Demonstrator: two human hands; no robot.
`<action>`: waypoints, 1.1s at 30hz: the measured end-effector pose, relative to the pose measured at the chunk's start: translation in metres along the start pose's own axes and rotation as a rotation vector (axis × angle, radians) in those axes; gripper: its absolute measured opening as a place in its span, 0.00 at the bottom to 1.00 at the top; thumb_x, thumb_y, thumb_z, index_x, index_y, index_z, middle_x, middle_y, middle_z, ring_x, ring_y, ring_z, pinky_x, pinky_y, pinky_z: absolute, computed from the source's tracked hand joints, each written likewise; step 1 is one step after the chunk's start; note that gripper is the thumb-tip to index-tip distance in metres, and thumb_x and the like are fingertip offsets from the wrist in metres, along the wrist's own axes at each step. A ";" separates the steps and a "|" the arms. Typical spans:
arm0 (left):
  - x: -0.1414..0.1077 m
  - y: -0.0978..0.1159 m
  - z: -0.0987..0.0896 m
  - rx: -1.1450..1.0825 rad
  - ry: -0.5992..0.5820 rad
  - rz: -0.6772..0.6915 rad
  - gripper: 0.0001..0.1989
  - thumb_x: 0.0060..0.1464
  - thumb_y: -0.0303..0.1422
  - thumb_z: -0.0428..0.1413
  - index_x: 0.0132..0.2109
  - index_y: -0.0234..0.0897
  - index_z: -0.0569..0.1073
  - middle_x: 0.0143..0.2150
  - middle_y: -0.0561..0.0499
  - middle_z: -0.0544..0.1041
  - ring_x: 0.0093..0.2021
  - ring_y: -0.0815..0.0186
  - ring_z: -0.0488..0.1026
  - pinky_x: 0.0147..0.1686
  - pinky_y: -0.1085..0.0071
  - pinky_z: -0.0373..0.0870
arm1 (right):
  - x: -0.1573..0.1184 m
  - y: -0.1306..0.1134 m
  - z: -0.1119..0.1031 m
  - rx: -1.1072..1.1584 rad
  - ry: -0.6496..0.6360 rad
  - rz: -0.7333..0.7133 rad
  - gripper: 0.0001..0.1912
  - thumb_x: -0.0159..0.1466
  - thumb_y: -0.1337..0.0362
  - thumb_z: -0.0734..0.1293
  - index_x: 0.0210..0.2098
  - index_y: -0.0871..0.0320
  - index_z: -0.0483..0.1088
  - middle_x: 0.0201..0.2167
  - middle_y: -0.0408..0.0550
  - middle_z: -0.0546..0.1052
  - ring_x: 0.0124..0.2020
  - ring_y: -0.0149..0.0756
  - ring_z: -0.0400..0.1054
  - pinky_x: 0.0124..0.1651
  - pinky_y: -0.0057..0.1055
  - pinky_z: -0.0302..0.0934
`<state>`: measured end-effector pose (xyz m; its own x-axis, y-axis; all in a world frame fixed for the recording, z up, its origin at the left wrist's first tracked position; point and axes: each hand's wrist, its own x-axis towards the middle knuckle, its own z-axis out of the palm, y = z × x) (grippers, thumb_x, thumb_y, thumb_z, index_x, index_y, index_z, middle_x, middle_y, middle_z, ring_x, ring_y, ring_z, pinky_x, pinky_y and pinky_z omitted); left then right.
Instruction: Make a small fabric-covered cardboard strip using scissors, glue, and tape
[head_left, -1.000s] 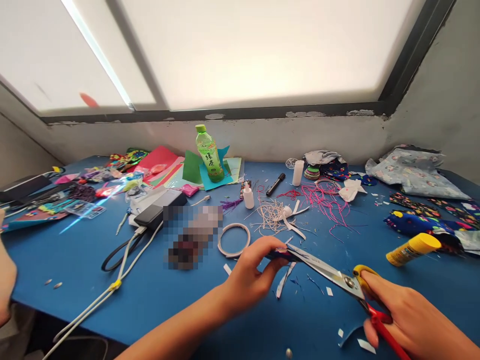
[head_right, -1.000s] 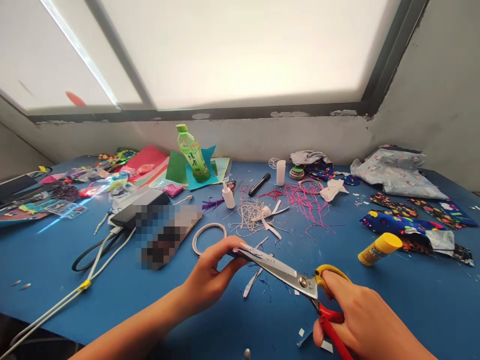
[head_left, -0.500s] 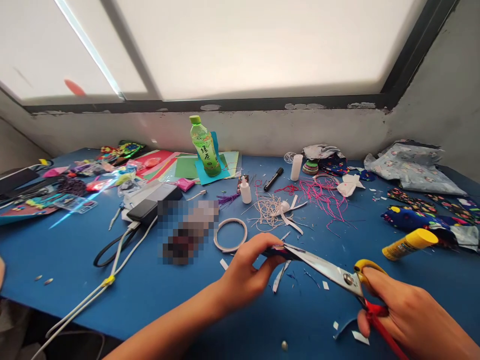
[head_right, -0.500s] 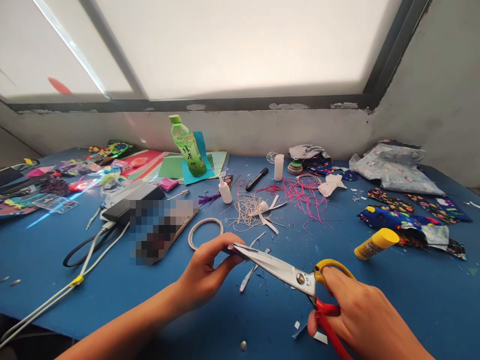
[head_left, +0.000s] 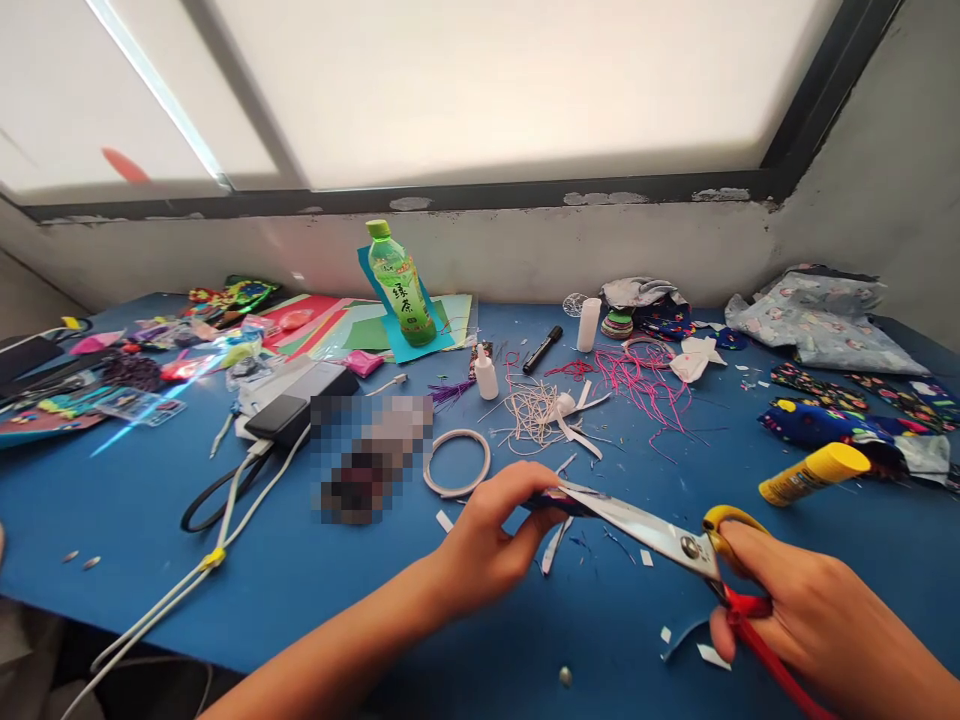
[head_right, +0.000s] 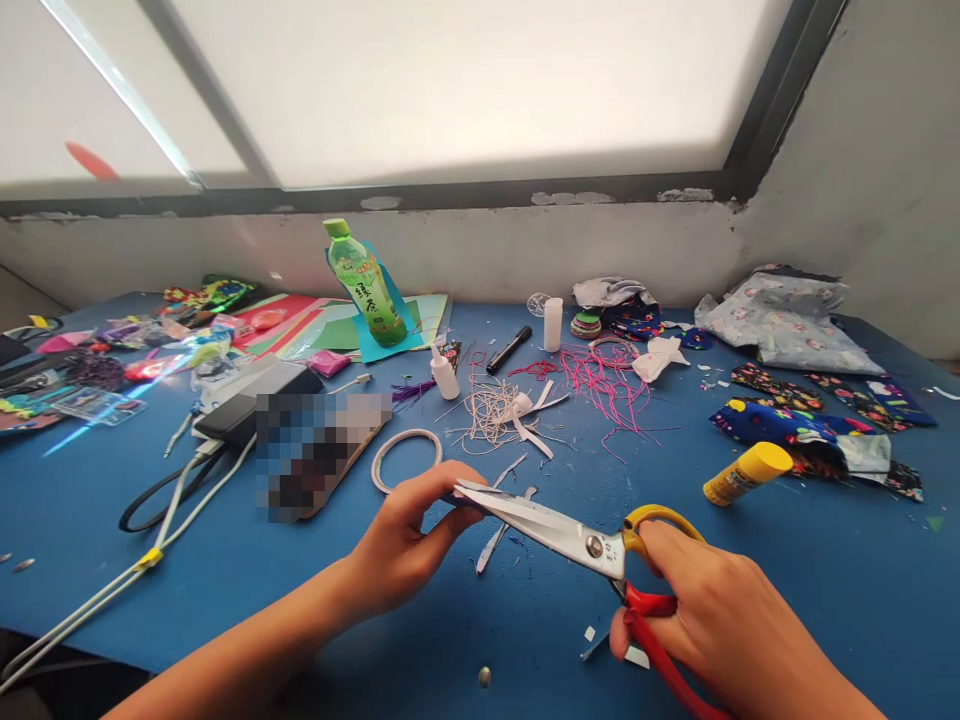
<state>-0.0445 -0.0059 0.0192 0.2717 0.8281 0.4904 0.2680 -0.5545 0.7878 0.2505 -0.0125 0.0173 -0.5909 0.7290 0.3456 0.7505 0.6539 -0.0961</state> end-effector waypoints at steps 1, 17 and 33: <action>0.000 0.000 0.000 -0.006 0.002 -0.008 0.05 0.60 0.24 0.55 0.40 0.36 0.74 0.35 0.48 0.77 0.36 0.65 0.74 0.38 0.72 0.72 | 0.002 -0.001 -0.002 0.006 0.007 -0.001 0.08 0.57 0.63 0.64 0.28 0.49 0.57 0.19 0.34 0.71 0.13 0.29 0.63 0.16 0.26 0.56; -0.001 0.006 0.000 -0.240 0.019 -0.375 0.06 0.57 0.34 0.58 0.38 0.37 0.72 0.32 0.53 0.73 0.31 0.70 0.68 0.32 0.74 0.65 | 0.006 0.006 -0.007 0.205 -0.127 0.419 0.09 0.54 0.55 0.65 0.26 0.51 0.61 0.19 0.38 0.71 0.16 0.33 0.63 0.19 0.28 0.60; -0.007 0.000 -0.003 -0.427 -0.001 -0.140 0.16 0.53 0.37 0.64 0.38 0.40 0.62 0.36 0.55 0.63 0.32 0.71 0.58 0.30 0.75 0.57 | 0.002 0.007 0.002 0.244 -0.257 0.483 0.08 0.57 0.55 0.64 0.28 0.50 0.63 0.20 0.37 0.74 0.19 0.32 0.65 0.23 0.27 0.61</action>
<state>-0.0494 -0.0115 0.0163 0.2609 0.8926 0.3678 -0.1028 -0.3531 0.9299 0.2537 -0.0064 0.0153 -0.2753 0.9610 -0.0246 0.8805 0.2418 -0.4078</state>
